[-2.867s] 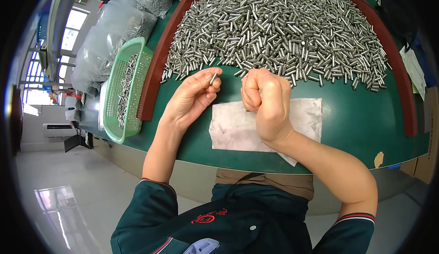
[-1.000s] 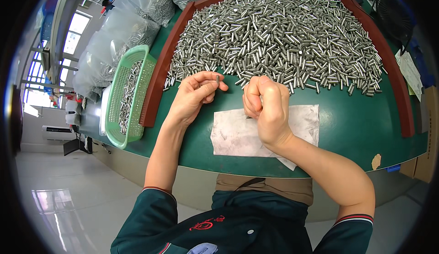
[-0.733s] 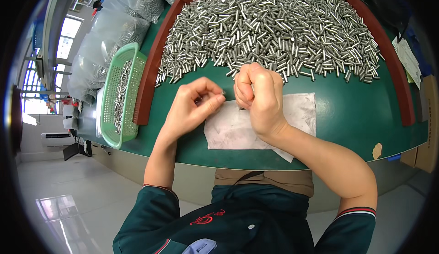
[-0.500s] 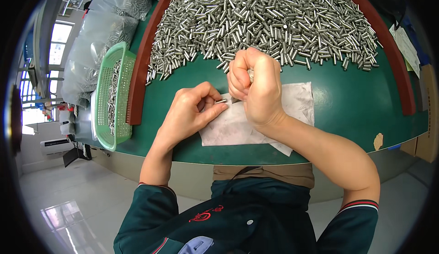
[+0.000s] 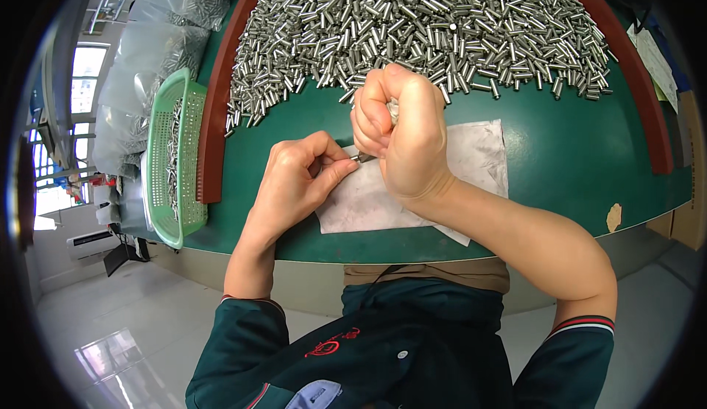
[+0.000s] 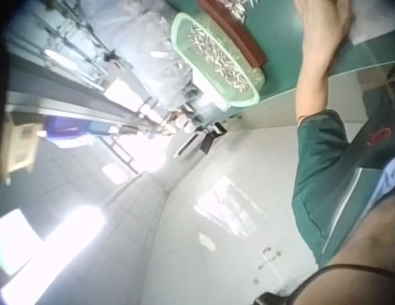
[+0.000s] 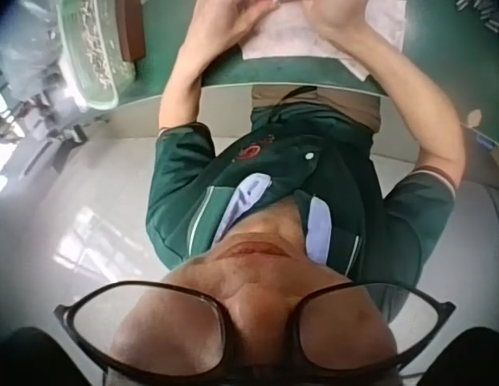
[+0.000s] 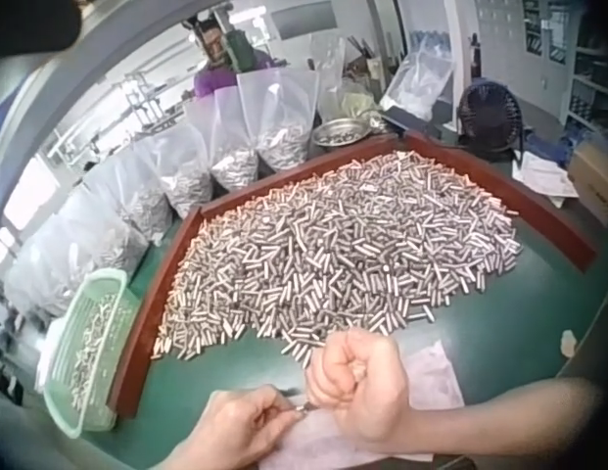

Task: Inspecting and cleaning small cylindrical metal components using a small handheld tool on a workbench.

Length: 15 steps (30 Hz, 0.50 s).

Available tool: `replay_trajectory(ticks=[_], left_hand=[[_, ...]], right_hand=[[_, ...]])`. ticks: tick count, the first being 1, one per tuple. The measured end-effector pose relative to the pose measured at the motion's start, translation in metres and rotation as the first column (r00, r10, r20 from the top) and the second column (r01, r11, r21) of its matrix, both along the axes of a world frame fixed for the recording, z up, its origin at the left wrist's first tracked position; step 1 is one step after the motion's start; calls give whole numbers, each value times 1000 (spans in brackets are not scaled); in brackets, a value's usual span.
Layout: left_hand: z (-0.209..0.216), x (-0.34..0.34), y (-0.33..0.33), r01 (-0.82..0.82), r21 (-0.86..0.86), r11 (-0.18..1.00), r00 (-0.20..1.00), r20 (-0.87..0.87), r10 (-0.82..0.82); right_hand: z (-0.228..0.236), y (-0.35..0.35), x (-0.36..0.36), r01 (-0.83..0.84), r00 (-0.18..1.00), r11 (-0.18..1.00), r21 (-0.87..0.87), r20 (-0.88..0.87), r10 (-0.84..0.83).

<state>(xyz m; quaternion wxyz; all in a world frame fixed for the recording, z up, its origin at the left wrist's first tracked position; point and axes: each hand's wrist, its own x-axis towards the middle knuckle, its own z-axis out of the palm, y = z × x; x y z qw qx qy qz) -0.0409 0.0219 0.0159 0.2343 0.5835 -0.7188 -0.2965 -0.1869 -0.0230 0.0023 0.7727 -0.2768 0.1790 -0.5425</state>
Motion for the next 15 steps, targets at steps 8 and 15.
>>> replay_trajectory(ticks=[8, 15], left_hand=[[2, -3, 1, -20, 59, 998, 1000, 15, 19], [5, -4, -2, -42, 99, 994, 999, -10, 44]], right_hand=[[5, 4, 0, -10, 995, 1000, -4, -98, 9], [5, 7, 6, 5, 980, 994, -107, -195, -26]])
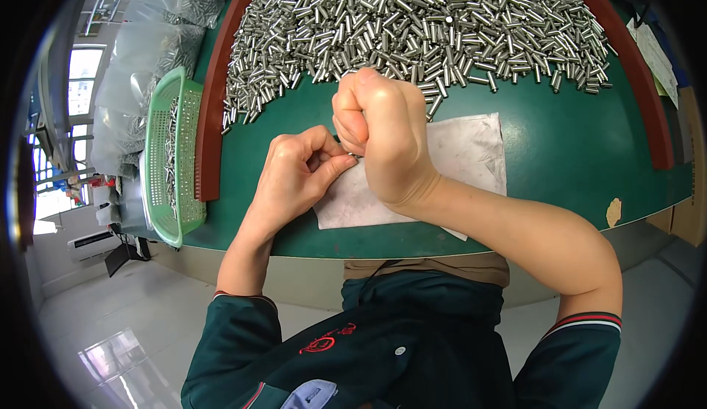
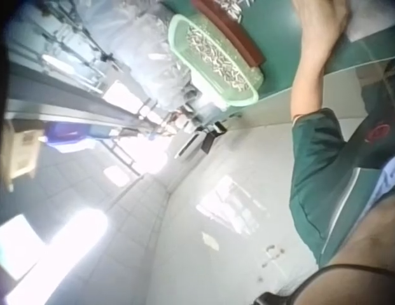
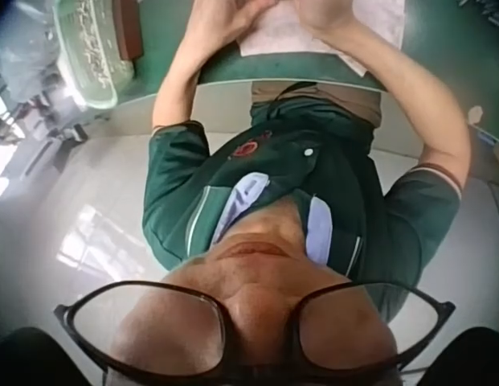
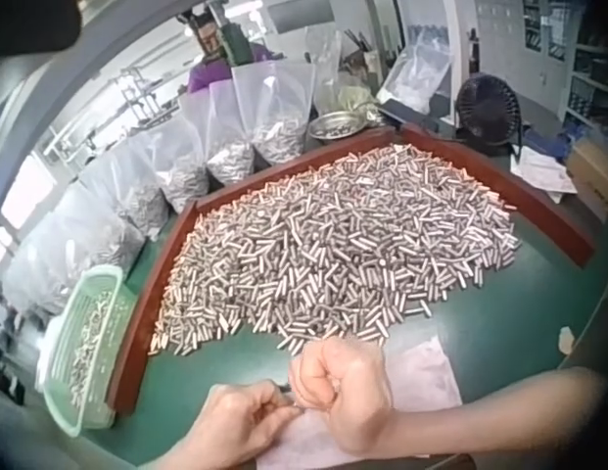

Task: Inspecting and cleaning small cylindrical metal components using a small handheld tool on a workbench.

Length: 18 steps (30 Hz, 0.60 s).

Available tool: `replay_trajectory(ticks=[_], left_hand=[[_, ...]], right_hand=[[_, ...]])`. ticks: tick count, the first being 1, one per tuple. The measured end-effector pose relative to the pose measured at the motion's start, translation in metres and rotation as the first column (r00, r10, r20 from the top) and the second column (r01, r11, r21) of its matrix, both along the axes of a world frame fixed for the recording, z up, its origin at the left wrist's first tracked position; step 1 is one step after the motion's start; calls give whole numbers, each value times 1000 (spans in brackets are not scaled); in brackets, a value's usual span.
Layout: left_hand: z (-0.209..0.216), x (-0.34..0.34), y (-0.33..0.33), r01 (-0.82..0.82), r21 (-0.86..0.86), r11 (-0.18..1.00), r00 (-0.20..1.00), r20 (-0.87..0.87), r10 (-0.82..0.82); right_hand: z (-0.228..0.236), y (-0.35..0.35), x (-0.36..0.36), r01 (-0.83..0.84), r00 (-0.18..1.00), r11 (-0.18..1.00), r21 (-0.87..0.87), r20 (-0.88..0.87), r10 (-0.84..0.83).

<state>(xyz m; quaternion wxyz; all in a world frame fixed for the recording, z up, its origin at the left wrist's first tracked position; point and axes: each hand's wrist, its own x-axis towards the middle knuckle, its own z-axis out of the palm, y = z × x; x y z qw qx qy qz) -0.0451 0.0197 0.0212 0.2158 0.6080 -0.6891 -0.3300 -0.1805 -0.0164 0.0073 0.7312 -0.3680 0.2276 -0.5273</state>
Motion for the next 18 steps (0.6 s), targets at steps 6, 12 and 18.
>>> replay_trajectory(ticks=[6, 12, 18], left_hand=[[2, -1, 1, 6, -70, 998, 1000, 24, -5], [6, 21, -17, -2, 241, 971, 920, -380, 96], [1, 40, -43, 69, 485, 872, 339, -833, 437]], right_hand=[[1, 2, 6, 33, 987, 977, -209, -147, -65], [-3, -10, -7, -77, 997, 997, 13, 8, 77], [-3, -4, -6, -112, 992, 994, 2, 65, 111]])
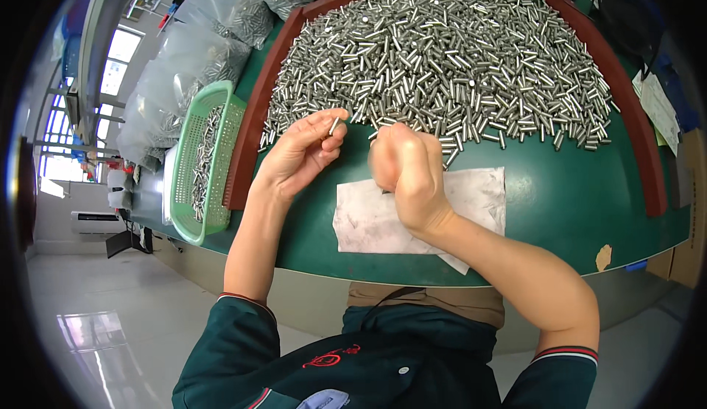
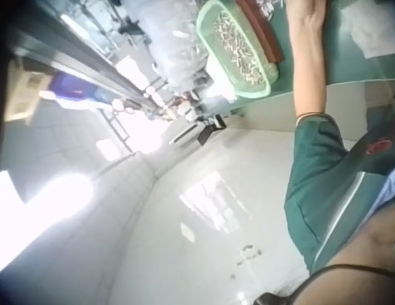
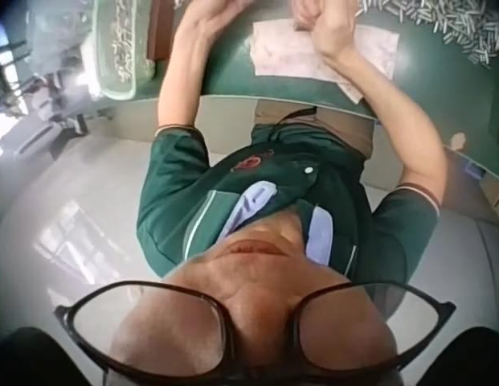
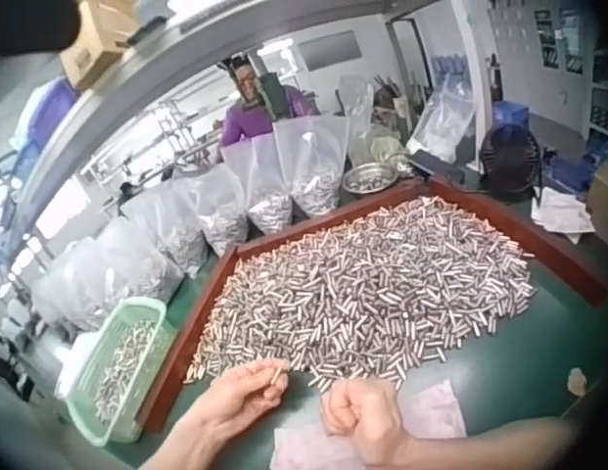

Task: Inspecting and cleaning small cylindrical metal components using a small handheld tool on a workbench.

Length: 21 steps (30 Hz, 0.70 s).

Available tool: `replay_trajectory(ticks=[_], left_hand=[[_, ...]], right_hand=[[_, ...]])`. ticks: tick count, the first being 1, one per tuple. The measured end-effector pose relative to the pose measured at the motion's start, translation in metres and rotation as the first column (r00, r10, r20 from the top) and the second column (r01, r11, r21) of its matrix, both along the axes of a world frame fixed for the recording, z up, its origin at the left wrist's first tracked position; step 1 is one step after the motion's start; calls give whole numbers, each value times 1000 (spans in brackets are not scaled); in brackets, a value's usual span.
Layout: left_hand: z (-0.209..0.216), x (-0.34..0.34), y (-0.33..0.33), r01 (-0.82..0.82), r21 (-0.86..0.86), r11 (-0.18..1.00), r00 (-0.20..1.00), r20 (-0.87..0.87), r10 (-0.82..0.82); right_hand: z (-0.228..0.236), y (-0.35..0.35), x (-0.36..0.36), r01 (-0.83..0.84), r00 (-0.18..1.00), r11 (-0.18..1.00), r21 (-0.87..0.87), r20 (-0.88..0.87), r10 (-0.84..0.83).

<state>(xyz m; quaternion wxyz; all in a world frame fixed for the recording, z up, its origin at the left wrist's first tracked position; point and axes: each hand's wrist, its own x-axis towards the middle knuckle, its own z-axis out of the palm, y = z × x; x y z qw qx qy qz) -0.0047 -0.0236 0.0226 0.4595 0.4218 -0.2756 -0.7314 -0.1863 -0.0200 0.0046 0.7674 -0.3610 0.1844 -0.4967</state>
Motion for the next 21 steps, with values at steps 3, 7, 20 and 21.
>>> replay_trajectory(ticks=[3, 7, 20, 21], left_hand=[[-7, 2, -3, -125, 15, 992, 992, -11, 125], [-8, 7, -6, -155, -137, 978, 977, 122, 172], [-27, -13, -20, 234, -558, 796, 113, 829, 548], [-25, -14, -20, 236, -559, 795, 114, 828, 549]], right_hand=[[-2, -4, -1, -20, 1000, 999, 44, 23, 19], [-2, -5, -2, -15, 999, 998, 65, 33, 12], [2, -6, 2, -15, 1000, 995, 100, 9, 14], [1, -7, 1, -8, 1000, 996, 92, 3, 8]])
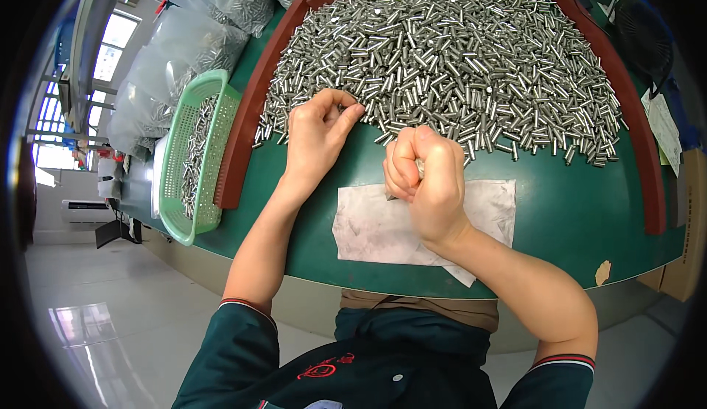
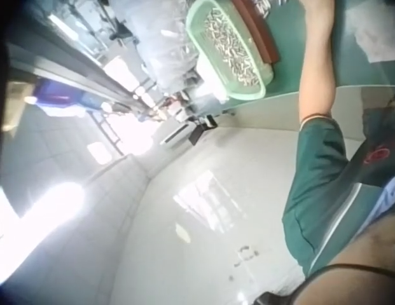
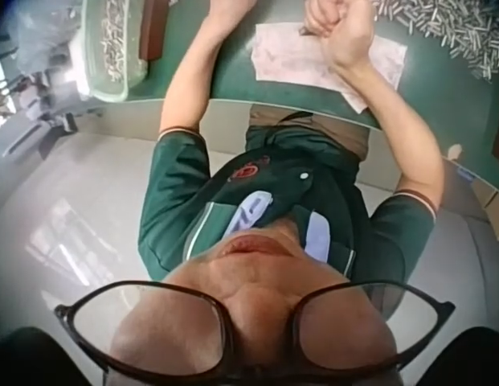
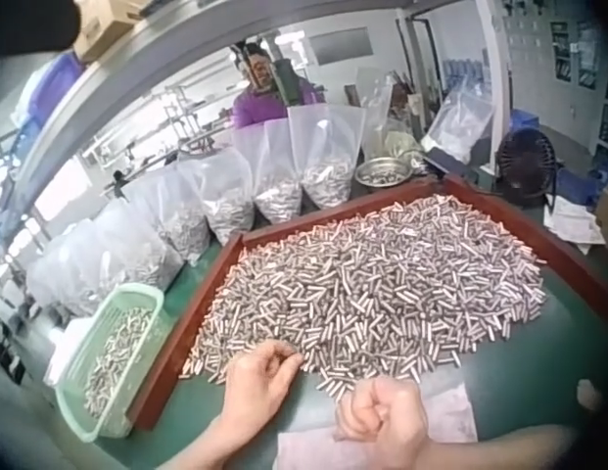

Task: Inspecting and cleaning small cylindrical metal components using a small handheld tool on a workbench.

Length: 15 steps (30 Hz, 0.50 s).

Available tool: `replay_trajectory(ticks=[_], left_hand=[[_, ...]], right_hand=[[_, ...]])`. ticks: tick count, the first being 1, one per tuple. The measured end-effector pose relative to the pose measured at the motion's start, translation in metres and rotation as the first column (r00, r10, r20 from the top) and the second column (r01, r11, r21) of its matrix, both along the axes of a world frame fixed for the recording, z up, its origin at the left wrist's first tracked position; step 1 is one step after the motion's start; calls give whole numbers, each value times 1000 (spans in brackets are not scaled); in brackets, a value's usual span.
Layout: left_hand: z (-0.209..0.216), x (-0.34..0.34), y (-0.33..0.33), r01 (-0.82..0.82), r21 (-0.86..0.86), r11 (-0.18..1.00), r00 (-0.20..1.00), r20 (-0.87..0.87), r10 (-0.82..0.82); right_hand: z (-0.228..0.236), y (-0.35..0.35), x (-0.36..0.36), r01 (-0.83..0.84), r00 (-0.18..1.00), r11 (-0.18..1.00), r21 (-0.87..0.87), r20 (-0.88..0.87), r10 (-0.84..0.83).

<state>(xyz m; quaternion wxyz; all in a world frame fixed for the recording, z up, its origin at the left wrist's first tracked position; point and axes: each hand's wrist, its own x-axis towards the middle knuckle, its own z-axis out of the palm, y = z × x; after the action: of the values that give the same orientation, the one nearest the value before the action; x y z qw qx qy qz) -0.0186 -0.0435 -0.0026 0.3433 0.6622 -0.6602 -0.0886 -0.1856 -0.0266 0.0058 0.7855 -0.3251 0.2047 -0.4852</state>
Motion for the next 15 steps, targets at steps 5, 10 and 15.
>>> replay_trajectory(ticks=[5, 10, 15], left_hand=[[16, 8, 13, 334, 211, 919, 138, -975, 173], [10, 20, 25, 454, 160, 877, 23, -986, 167], [10, 16, 25, 436, 207, 876, 230, -967, 114]], right_hand=[[-3, -2, -3, 5, 1000, 1000, 1, 14, -5], [-2, -1, -2, -5, 1000, 1000, 4, 18, 5], [-2, -3, -3, -4, 1000, 1000, 24, 13, 4]])
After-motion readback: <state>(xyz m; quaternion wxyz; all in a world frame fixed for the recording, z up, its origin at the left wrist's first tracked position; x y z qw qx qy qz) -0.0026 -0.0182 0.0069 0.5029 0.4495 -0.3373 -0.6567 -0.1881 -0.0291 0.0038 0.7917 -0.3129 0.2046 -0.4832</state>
